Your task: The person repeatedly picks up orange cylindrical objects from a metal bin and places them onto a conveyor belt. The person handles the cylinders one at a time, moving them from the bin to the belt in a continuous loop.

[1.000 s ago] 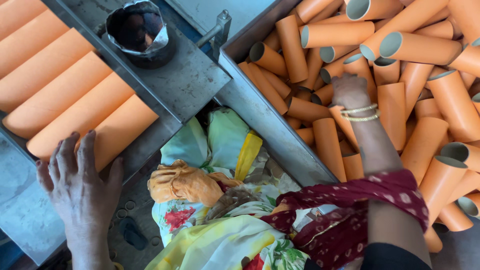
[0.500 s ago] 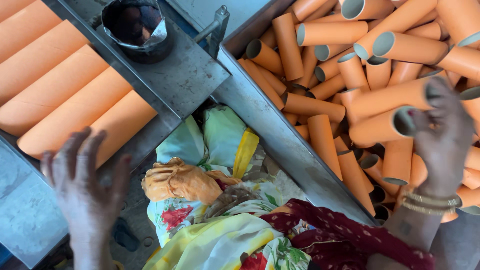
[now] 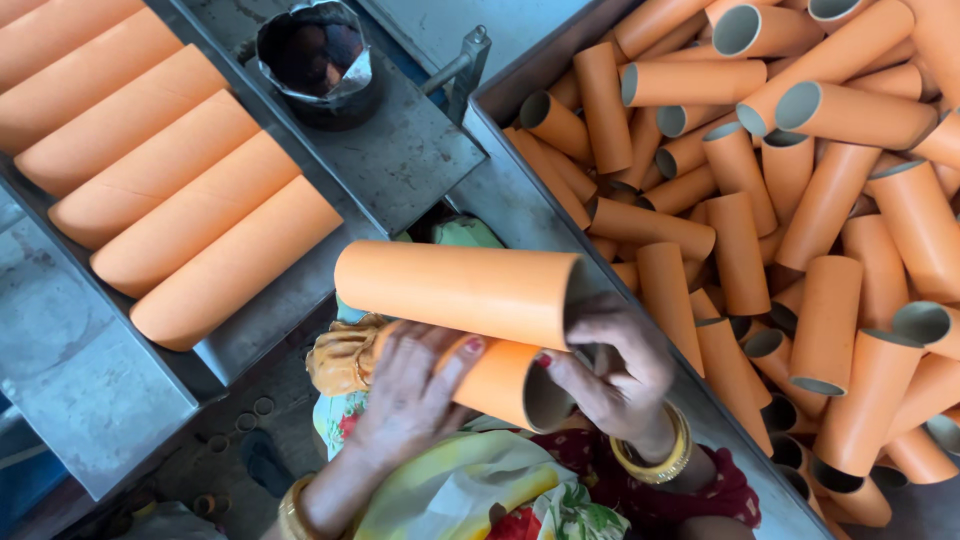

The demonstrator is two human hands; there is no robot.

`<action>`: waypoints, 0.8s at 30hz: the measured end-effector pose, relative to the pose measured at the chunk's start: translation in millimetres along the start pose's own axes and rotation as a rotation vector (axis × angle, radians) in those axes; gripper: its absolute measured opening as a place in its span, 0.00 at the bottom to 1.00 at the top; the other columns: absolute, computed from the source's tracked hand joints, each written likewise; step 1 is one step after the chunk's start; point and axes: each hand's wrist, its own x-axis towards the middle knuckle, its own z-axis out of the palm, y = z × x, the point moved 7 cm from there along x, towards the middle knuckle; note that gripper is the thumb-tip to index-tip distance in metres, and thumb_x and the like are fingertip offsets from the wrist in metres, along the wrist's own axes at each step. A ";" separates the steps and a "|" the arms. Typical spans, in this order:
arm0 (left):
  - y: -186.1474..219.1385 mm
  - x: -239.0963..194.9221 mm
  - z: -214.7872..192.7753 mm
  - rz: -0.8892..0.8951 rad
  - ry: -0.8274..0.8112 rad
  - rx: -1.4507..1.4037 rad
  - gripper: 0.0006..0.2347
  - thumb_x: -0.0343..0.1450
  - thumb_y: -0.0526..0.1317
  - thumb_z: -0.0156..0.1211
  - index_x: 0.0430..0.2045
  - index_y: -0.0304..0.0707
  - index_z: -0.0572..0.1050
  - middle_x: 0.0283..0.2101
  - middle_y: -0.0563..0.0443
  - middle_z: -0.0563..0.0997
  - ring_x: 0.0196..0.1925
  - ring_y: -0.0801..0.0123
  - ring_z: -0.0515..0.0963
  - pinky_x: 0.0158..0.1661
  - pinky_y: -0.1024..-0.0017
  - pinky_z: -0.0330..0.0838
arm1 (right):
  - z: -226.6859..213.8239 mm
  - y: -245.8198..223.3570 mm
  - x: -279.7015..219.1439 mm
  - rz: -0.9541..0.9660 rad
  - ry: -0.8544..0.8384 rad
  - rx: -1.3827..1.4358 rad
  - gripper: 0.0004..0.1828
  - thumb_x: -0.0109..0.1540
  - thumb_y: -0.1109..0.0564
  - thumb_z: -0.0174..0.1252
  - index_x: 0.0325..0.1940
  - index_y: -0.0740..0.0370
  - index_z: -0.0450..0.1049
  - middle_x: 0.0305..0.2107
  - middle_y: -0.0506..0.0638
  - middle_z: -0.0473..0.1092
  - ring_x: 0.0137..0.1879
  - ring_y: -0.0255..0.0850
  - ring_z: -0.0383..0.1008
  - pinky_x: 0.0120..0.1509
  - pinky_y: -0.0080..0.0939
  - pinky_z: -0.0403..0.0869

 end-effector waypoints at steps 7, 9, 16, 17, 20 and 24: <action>-69.9 -24.8 -60.7 -0.399 -0.066 0.378 0.41 0.55 0.39 0.76 0.67 0.38 0.64 0.59 0.39 0.74 0.53 0.48 0.75 0.56 0.50 0.67 | -73.3 14.5 -0.7 0.061 0.297 -0.160 0.12 0.69 0.69 0.60 0.55 0.66 0.68 0.35 0.56 0.74 0.35 0.35 0.76 0.35 0.28 0.73; -89.0 -28.3 -77.7 -0.494 -0.101 0.532 0.42 0.57 0.41 0.76 0.70 0.37 0.64 0.61 0.39 0.73 0.55 0.48 0.74 0.58 0.49 0.64 | -104.2 14.5 -8.7 0.059 0.414 -0.180 0.09 0.73 0.69 0.61 0.54 0.67 0.68 0.37 0.57 0.75 0.36 0.37 0.78 0.37 0.29 0.76; -118.9 -17.9 -98.7 -0.534 -0.106 0.838 0.30 0.71 0.46 0.72 0.69 0.43 0.68 0.66 0.44 0.72 0.69 0.57 0.72 0.71 0.50 0.59 | -149.6 13.8 -41.7 0.105 0.625 -0.234 0.09 0.76 0.70 0.62 0.52 0.70 0.67 0.39 0.60 0.75 0.38 0.40 0.78 0.48 0.36 0.81; -117.7 -13.5 -99.7 -0.541 -0.098 0.835 0.29 0.71 0.47 0.72 0.68 0.43 0.69 0.67 0.44 0.72 0.70 0.56 0.71 0.72 0.48 0.58 | -147.6 16.6 -43.8 0.096 0.620 -0.194 0.08 0.75 0.70 0.62 0.52 0.70 0.67 0.39 0.59 0.75 0.38 0.40 0.78 0.47 0.37 0.81; -92.1 -1.6 -91.2 -0.490 -0.027 0.475 0.31 0.71 0.48 0.71 0.70 0.39 0.67 0.70 0.41 0.70 0.73 0.51 0.68 0.74 0.45 0.55 | -128.1 15.5 -41.1 0.024 0.467 -0.321 0.07 0.70 0.70 0.58 0.50 0.69 0.68 0.37 0.57 0.76 0.33 0.37 0.78 0.37 0.33 0.77; -29.1 18.7 -53.3 -0.215 -0.065 0.252 0.33 0.61 0.51 0.73 0.60 0.41 0.68 0.65 0.39 0.71 0.70 0.50 0.67 0.70 0.42 0.52 | -78.1 6.4 -29.8 -0.121 0.238 -0.216 0.07 0.64 0.66 0.59 0.46 0.65 0.70 0.35 0.53 0.74 0.34 0.33 0.76 0.35 0.31 0.74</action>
